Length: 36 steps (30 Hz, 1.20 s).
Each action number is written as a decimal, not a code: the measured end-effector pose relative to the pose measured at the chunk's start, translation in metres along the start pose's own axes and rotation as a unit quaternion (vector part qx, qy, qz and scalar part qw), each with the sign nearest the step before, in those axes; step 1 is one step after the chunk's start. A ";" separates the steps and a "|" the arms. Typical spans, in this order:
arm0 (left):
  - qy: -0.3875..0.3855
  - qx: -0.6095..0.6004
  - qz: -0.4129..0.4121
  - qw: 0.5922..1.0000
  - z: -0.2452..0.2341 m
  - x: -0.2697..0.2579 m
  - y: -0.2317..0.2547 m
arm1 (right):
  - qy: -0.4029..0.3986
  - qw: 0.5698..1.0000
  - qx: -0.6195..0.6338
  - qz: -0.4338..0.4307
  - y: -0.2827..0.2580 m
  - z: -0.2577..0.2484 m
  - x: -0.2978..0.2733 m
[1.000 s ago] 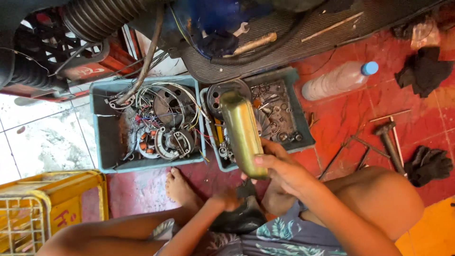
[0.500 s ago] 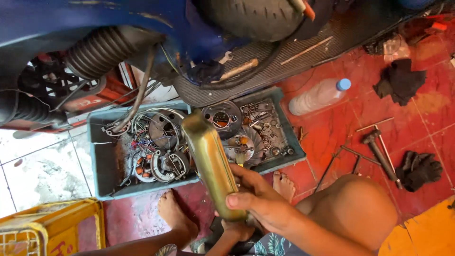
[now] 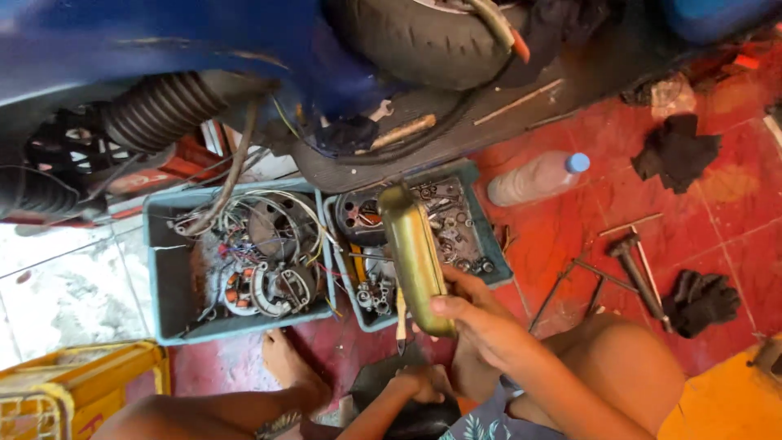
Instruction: Cleaning a motorcycle part by pouring liquid and scrubbing with a brush
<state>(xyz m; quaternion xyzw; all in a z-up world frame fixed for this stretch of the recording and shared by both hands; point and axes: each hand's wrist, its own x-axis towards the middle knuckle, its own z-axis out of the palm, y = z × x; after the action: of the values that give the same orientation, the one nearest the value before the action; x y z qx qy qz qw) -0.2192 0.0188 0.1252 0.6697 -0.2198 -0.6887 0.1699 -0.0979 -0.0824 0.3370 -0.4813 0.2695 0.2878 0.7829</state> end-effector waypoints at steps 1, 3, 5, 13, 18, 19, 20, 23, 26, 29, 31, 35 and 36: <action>0.001 0.000 0.003 1.000 0.003 0.013 -0.002 | 0.002 1.000 -0.002 -0.001 -0.004 -0.004 -0.003; 0.006 0.010 0.011 1.000 0.008 0.036 -0.011 | -0.057 0.996 -0.062 -0.033 -0.010 -0.010 -0.008; -0.004 0.039 0.035 0.999 0.003 0.036 -0.005 | -0.058 0.994 -0.081 -0.041 -0.007 -0.015 -0.014; -0.001 0.046 -0.032 0.998 0.007 0.022 0.008 | 0.010 0.996 -0.090 -0.028 0.005 -0.012 -0.016; 0.059 0.091 -0.104 0.989 -0.011 -0.003 0.007 | -0.053 0.968 -0.226 -0.095 -0.003 0.005 -0.017; 0.060 0.089 -0.106 0.989 -0.021 -0.035 0.016 | -0.055 0.968 -0.227 -0.095 -0.002 0.005 -0.016; 0.075 0.078 -0.086 0.990 -0.031 -0.067 0.025 | -0.073 0.969 -0.208 -0.108 0.000 0.005 -0.016; 0.111 0.033 -0.030 0.993 -0.046 -0.155 0.049 | -0.084 0.964 -0.217 -0.127 -0.002 0.003 -0.014; 0.178 -0.035 0.018 0.983 -0.046 -0.223 0.055 | -0.083 0.939 -0.291 -0.161 -0.010 0.008 -0.026; 0.344 -0.163 0.091 0.920 -0.063 -0.278 0.054 | -0.043 0.901 -0.369 -0.223 -0.012 0.017 -0.041; 0.451 -0.259 0.146 0.841 -0.071 -0.273 0.039 | -0.004 0.882 -0.400 -0.248 -0.008 0.023 -0.050; 0.374 -0.555 0.483 0.564 -0.078 -0.199 -0.002 | 0.028 0.808 -0.469 -0.356 0.002 0.033 -0.053; 0.360 -0.601 0.501 0.508 -0.078 -0.182 -0.006 | 0.015 0.801 -0.481 -0.356 0.006 0.033 -0.052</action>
<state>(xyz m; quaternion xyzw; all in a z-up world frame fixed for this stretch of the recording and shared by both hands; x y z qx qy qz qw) -0.1327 0.1137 0.2756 0.3761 0.0280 -0.1559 0.9129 -0.1331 -0.0598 0.3825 -0.8621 -0.0819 0.0746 0.4945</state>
